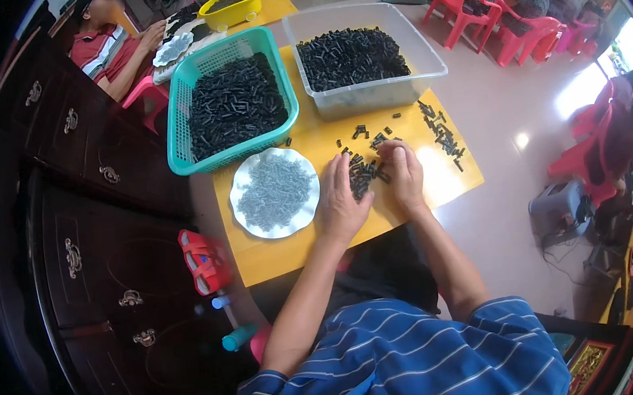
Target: The person assembles small plastic components by inserting metal pins into them by hand, then takes additional components from a container and sorts them on the table.
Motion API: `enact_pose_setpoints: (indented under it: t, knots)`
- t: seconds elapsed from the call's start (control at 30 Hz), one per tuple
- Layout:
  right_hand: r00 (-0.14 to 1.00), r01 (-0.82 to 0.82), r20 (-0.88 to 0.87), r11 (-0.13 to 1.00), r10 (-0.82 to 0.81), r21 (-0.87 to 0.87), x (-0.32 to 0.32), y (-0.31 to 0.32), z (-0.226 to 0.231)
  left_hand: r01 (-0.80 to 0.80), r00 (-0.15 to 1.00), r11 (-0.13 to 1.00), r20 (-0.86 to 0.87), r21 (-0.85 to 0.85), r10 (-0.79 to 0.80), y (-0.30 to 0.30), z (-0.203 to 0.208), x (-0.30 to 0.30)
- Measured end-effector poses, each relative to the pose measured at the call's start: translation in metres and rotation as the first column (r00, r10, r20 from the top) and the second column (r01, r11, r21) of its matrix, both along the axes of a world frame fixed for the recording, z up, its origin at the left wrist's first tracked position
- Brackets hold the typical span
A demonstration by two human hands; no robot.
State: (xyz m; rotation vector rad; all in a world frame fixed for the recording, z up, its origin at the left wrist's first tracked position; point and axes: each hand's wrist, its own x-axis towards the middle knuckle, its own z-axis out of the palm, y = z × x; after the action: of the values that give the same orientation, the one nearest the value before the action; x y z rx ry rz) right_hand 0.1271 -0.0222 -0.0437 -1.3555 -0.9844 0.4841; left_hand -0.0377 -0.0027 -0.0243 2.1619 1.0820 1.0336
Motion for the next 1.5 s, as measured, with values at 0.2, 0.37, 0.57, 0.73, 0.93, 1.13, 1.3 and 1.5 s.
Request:
enact_pose_setpoints:
  t: [0.2,0.37,0.57,0.73,0.93,1.13,1.3,1.5]
  knots:
    - [0.980,-0.051,-0.190,0.998,0.058,0.040,0.001,0.000,0.001,-0.006,1.000,1.000,0.009,0.018,0.006,0.002,-0.003,-0.002]
    - [0.977,-0.063,-0.203,0.998,0.067,0.031,0.005,0.002,-0.001,-0.016,0.999,1.000,0.030,0.015,0.015,0.002,-0.004,-0.002]
    - [0.919,-0.070,-0.382,0.995,0.095,0.078,0.011,-0.001,0.000,-0.016,0.998,1.000,0.058,0.017,0.015,0.001,-0.005,-0.003]
    - [0.887,-0.043,-0.457,0.996,0.072,0.072,0.016,-0.007,0.012,-0.011,1.000,1.000,0.026,-0.002,0.011,0.000,-0.003,-0.003]
    - [0.923,-0.064,-0.381,0.998,0.061,0.005,0.029,-0.021,0.029,-0.023,0.999,0.999,0.046,0.030,0.022,-0.001,0.000,0.000]
    - [0.885,0.031,-0.466,0.999,-0.019,0.017,0.030,-0.033,0.041,0.020,0.999,0.990,0.037,0.143,-0.025,0.007,0.021,0.003]
    - [0.837,-0.007,-0.543,0.994,0.065,0.109,0.031,-0.040,0.054,0.041,0.998,0.968,-0.051,0.249,-0.030,0.050,0.043,0.032]
    - [0.780,0.039,-0.625,0.994,0.034,0.103,0.044,-0.048,0.057,0.208,0.931,0.960,-0.339,0.186,-0.136,0.097,0.018,0.064]
